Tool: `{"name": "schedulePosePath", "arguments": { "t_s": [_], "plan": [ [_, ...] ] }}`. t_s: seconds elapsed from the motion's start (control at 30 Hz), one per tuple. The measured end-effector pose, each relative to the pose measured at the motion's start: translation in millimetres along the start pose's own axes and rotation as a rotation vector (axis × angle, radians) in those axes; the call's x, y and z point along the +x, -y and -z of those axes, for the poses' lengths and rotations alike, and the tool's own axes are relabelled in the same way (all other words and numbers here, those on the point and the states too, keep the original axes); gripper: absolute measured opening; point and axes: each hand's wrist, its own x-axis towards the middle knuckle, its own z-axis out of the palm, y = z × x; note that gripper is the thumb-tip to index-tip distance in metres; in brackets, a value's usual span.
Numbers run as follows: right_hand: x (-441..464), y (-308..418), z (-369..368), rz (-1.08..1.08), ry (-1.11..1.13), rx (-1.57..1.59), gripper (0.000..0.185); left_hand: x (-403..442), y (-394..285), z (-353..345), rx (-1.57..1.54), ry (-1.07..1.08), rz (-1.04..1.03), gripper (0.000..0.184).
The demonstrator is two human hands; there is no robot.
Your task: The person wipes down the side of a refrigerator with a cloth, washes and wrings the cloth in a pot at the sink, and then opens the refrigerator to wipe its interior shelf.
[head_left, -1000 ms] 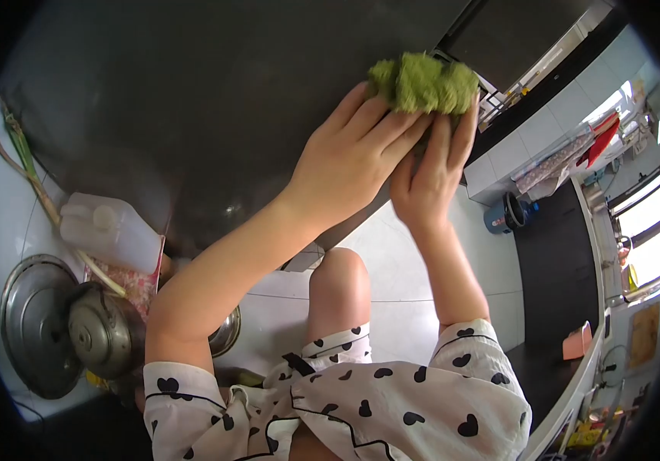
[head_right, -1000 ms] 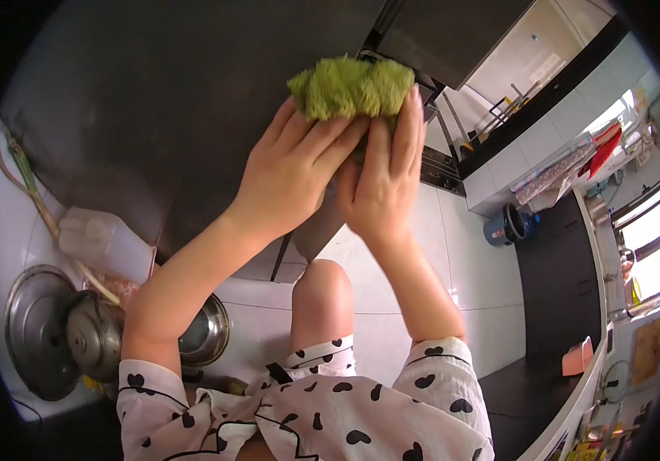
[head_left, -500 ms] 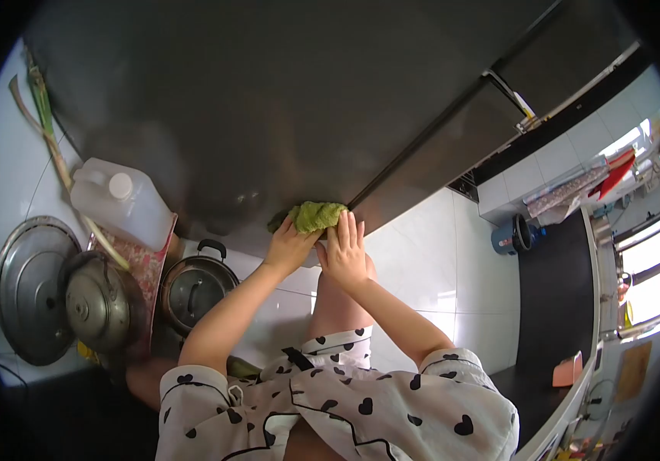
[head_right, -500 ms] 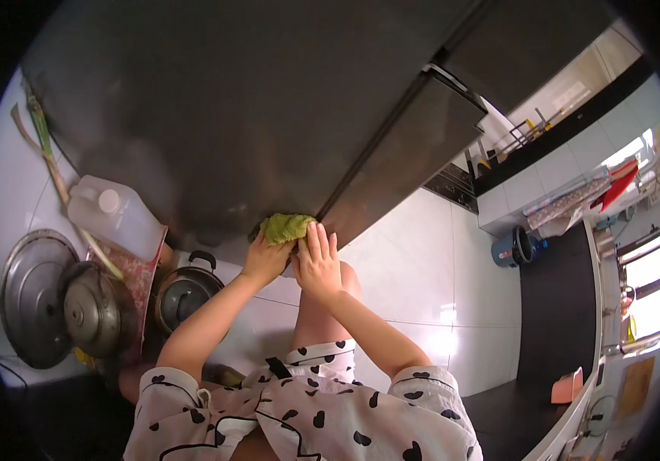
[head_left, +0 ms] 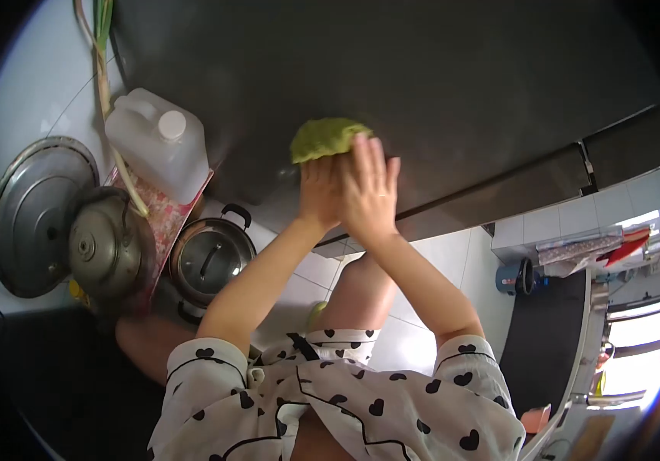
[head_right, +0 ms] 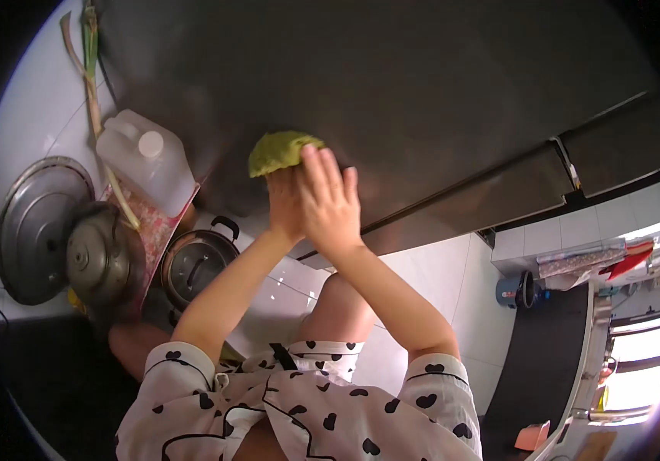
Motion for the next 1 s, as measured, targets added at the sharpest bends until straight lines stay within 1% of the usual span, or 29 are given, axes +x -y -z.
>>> {"name": "schedulePosePath", "arguments": {
  "t_s": [0.03, 0.13, 0.17, 0.27, 0.3, 0.37, 0.43, 0.5, 0.53, 0.6, 0.67, 0.77, 0.87, 1.0],
  "plan": [
    [-2.0, 9.8, -9.3, 0.048, 0.054, -0.023, 0.043, -11.3, 8.9, -5.3, -0.006, 0.026, 0.015, 0.078],
    [-6.7, 33.6, -31.6, 0.229, 0.212, -0.023, 0.051, -45.1, 24.5, -16.5, 0.090, 0.047, 0.181, 0.079],
    [-4.1, 39.5, -33.3, 0.299, 0.280, -0.088, 0.052, -50.3, 29.5, -16.1, 0.046, 0.061, 0.228, 0.078],
    [8.2, 51.1, -32.9, 0.426, 0.280, -0.141, 0.049, -55.1, 30.8, -3.5, 0.035, 0.082, 0.304, 0.076],
    [10.6, 52.7, -38.5, 0.384, 0.201, -0.075, 0.047, -54.5, 27.6, -1.6, 0.026, 0.131, 0.333, 0.074],
    [7.2, 44.8, -38.7, 0.362, 0.215, -0.097, 0.048, -44.4, 22.1, -5.2, 0.139, 0.082, 0.272, 0.075],
    [21.4, 32.9, -21.7, 0.305, 0.202, -0.142, 0.046, -21.5, 11.0, 6.0, 0.104, 0.048, 0.232, 0.073],
    [44.4, 11.5, 11.3, 0.213, 0.175, -0.125, 0.043, 10.6, 4.5, 16.0, -0.148, -0.137, 0.117, 0.073],
    [55.8, 2.3, 29.5, 0.158, 0.169, -0.141, 0.043, 30.2, -0.9, 26.4, -0.156, -0.159, 0.044, 0.074],
    [72.7, -16.7, 51.8, 0.032, -0.002, -0.071, 0.045, 68.8, -11.6, 41.5, -0.142, -0.115, -0.037, 0.070],
    [87.5, -28.7, 69.1, -0.061, -0.154, -0.071, 0.046, 101.7, -23.0, 67.2, -0.199, -0.214, -0.166, 0.063],
    [113.2, -34.7, 79.7, -0.018, -0.249, -0.021, 0.044, 129.8, -21.6, 87.0, -0.042, -0.370, -0.236, 0.057],
    [127.4, -19.5, 62.6, 0.032, -0.204, 0.005, 0.044, 125.8, 0.1, 77.1, -0.079, -0.413, -0.116, 0.058],
    [125.8, 20.0, 13.5, 0.230, -0.140, -0.011, 0.045, 89.6, 37.8, 44.3, -0.069, -0.429, 0.145, 0.072]
  ]
}}
